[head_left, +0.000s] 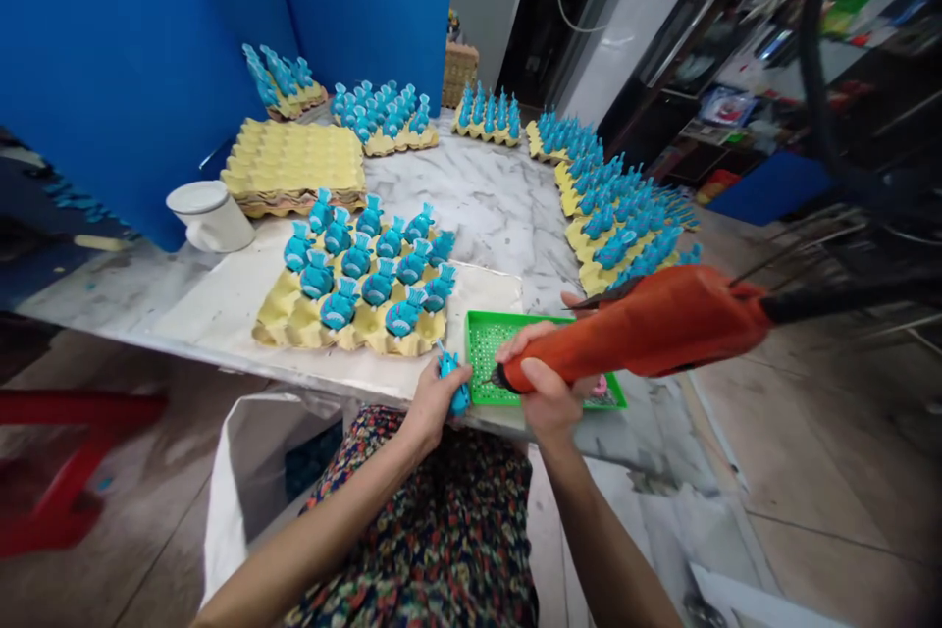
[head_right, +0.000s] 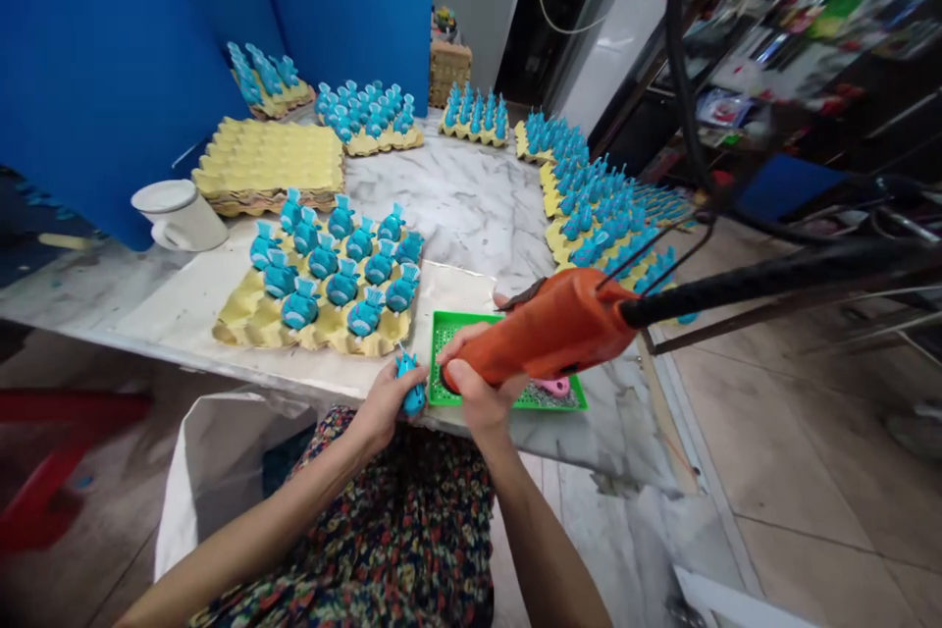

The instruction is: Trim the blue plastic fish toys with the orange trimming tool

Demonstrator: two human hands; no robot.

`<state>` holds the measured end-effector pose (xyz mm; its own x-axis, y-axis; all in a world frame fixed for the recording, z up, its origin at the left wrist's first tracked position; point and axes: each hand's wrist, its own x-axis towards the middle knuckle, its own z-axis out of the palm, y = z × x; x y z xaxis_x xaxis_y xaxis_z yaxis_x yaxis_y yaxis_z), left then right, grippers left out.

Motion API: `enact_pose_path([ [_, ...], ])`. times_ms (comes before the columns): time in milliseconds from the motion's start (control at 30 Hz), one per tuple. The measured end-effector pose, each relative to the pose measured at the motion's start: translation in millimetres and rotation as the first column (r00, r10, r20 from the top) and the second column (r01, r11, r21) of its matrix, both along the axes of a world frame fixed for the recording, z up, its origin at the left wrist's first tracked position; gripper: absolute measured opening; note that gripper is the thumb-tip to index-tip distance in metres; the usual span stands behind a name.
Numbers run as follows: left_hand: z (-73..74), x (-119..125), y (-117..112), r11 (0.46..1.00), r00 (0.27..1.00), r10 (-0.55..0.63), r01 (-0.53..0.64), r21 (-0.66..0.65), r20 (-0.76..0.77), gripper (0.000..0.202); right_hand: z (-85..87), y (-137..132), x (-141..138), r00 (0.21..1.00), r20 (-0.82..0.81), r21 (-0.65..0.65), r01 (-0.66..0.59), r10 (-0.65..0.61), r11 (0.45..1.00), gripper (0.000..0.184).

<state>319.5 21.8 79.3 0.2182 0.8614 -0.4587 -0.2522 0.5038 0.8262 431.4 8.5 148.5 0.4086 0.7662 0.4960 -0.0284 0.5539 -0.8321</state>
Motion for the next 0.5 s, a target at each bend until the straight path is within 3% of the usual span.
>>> enact_pose_path([
  [100, -1.2, 3, 0, 0.999, 0.999, 0.033, -0.033, 0.020, 0.021, 0.033, 2.1, -12, -10, 0.988, -0.041, -0.005, -0.147, 0.147, 0.989, 0.009],
  [167, -1.4, 3, 1, 0.999, 0.998, 0.044, -0.045, 0.029, 0.039, 0.033, -0.1, -18, -14, 0.983, -0.048, 0.005, -0.180, 0.180, 0.984, 0.012],
  [333, -0.9, 4, 0, 0.999, 0.998, 0.030, -0.032, 0.022, 0.055, 0.035, -7.9, -21, -11, 0.989, 0.028, -0.027, -0.143, 0.144, 0.989, 0.004],
  [500, -0.7, 4, 0, 0.999, 0.998, 0.025, -0.027, 0.034, 0.065, 0.037, -17.2, -18, -9, 0.987, 0.124, -0.076, -0.097, 0.106, 0.992, 0.012],
])
